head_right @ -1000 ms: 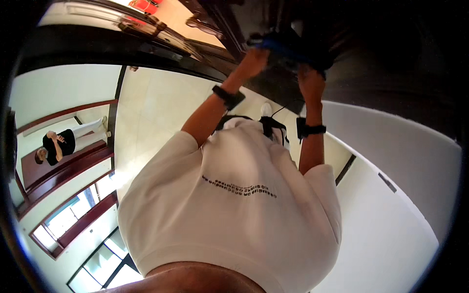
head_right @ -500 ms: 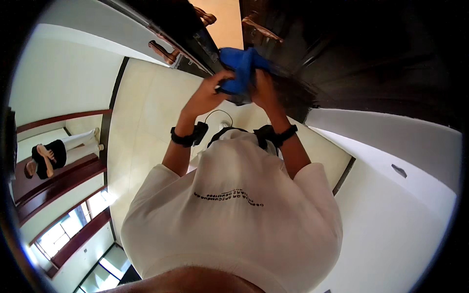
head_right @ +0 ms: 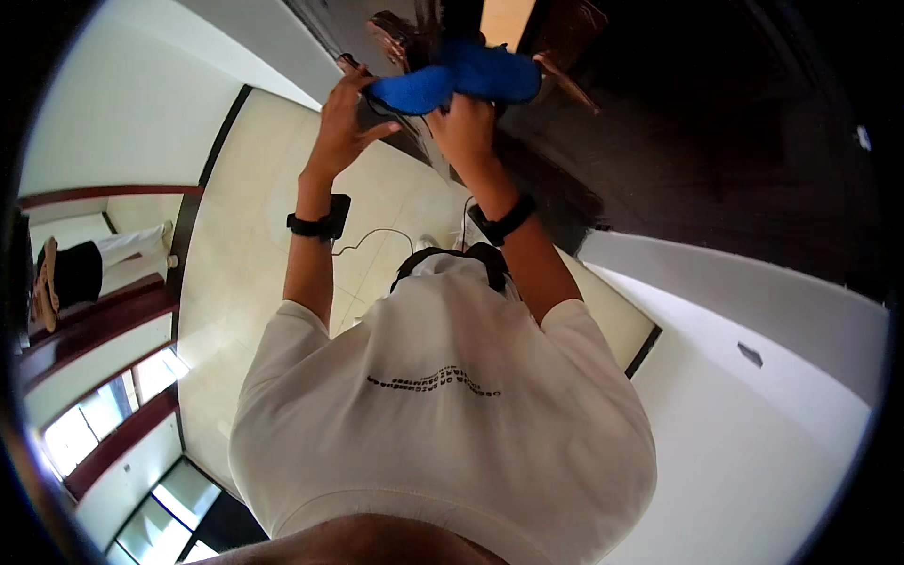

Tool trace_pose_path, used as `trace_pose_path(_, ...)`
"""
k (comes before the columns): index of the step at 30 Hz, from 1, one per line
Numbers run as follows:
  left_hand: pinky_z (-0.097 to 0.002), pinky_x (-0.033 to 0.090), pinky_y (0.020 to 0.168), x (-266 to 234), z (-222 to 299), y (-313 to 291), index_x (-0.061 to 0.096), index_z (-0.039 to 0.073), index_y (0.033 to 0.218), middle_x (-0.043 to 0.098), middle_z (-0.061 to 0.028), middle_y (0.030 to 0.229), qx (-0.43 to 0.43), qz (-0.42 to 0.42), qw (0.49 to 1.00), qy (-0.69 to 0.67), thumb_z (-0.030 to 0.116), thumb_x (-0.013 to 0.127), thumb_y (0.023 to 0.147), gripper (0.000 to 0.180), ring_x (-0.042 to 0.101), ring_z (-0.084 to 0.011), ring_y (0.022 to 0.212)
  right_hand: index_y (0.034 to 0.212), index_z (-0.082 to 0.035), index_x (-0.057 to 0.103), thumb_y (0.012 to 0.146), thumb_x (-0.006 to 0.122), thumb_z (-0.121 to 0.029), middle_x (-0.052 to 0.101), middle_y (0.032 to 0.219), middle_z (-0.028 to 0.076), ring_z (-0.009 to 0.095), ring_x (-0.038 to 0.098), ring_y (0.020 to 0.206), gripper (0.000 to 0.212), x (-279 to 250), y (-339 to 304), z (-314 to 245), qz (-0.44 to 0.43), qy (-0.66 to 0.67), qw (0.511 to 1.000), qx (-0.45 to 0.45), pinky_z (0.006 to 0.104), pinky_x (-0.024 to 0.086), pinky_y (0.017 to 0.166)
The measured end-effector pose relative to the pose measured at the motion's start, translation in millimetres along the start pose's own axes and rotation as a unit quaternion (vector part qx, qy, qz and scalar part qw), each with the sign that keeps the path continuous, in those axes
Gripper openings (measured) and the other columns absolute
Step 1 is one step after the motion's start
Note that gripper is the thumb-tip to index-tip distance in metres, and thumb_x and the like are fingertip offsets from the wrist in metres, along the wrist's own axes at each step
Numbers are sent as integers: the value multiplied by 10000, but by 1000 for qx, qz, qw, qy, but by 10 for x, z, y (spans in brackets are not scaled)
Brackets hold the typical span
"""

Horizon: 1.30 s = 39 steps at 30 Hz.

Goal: The person wipes the top, edges, and handles of two wooden doors using a cloth, handling the doors one at a time and opening them to reach the interior edges.

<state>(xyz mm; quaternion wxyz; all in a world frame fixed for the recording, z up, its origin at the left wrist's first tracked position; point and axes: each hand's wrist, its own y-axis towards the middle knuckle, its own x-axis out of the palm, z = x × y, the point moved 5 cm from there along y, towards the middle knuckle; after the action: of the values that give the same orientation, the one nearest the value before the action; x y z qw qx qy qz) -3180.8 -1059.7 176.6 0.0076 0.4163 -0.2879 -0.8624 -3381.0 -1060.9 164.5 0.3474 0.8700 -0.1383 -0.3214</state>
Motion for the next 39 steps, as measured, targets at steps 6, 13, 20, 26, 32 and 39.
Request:
trace_pose_path(6, -467, 370, 1071, 271, -48, 20, 520, 135, 1268, 420, -94, 1450, -88, -60, 991, 80, 120, 819, 643, 693, 407, -337, 1332, 996, 17, 641, 739, 722, -83, 656, 973, 218, 424, 631, 874, 288, -16, -222, 349, 15, 31, 995, -91, 442, 517, 808)
trace_pose_path(13, -532, 204, 1141, 330, -259, 331, 525, 150, 1284, 457, -104, 1406, -58, -136, 975, 163, 253, 859, 591, 777, 371, -320, 1357, 970, -8, 659, 739, 734, -44, 663, 917, 182, 375, 654, 805, 246, -364, 3, 148, -6, 89, 978, -186, 426, 529, 753)
trace_pose_path(20, -541, 72, 1175, 373, -436, 630, 539, 154, 1329, 547, -100, 1312, 11, -260, 955, 145, 406, 900, 546, 898, 357, -319, 1361, 968, -19, 664, 725, 760, -114, 677, 939, 187, 382, 663, 838, 278, -383, 292, -172, 74, -33, 975, -208, 480, 517, 839)
trace_pose_path(26, -471, 314, 1067, 521, -479, 743, 672, 137, 1116, 638, -55, 1124, 36, -319, 919, 228, 202, 753, 726, 403, 518, -250, 1174, 930, -56, 653, 779, 732, -136, 660, 834, 172, 361, 647, 725, 189, -346, 22, -52, -65, -84, 986, -125, 418, 531, 683)
trace_pose_path(32, -479, 379, 952, 657, -460, 811, 699, 130, 945, 648, -46, 972, 67, -246, 947, 198, 246, 708, 732, 242, 572, -250, 1030, 852, -61, 612, 870, 662, -198, 628, 685, 186, 381, 630, 599, 147, -59, 367, -505, -174, -154, 971, -47, 427, 513, 529)
trace_pose_path(39, -475, 396, 886, 764, -465, 893, 693, 113, 877, 650, -37, 906, 102, -204, 958, 175, 231, 739, 694, 223, 592, -245, 977, 719, -70, 585, 850, 658, -263, 623, 664, 188, 373, 623, 564, 245, 220, 730, -421, -93, -251, 954, 136, 451, 503, 498)
